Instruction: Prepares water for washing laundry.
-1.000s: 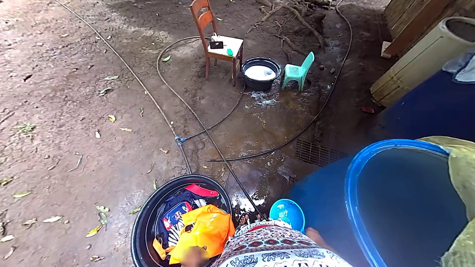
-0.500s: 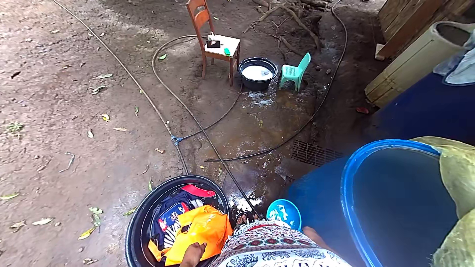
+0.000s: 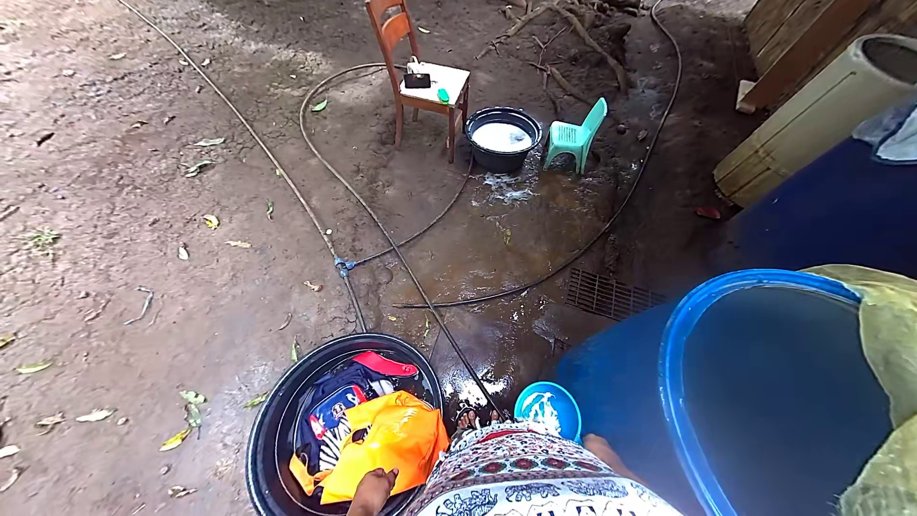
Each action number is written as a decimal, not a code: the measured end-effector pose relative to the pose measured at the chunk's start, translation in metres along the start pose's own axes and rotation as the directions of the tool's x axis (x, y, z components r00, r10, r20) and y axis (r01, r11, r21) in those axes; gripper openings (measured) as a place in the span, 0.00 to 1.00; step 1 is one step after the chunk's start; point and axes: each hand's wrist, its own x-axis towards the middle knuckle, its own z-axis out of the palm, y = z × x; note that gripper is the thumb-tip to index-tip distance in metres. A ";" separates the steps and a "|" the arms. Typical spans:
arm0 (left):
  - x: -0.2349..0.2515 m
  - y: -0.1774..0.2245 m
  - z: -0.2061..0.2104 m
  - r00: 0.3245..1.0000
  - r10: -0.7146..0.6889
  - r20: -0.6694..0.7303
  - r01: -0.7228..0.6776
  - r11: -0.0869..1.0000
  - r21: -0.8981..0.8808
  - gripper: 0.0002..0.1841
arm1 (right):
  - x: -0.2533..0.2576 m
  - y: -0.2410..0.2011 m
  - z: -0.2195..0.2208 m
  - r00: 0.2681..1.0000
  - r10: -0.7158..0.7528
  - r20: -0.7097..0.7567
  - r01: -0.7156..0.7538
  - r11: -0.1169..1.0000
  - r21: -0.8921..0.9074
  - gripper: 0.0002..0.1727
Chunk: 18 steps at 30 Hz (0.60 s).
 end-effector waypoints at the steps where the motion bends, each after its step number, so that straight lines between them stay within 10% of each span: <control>1: -0.001 0.001 0.000 1.000 0.000 -0.003 0.000 1.000 -0.002 0.24 | -0.003 0.000 -0.001 1.000 -0.003 -0.006 0.003 1.000 -0.005 0.27; 18: -0.010 0.005 0.004 1.000 -0.020 0.001 0.020 0.999 -0.034 0.24 | 0.008 0.002 0.002 0.999 -0.027 -0.018 0.027 0.999 -0.020 0.28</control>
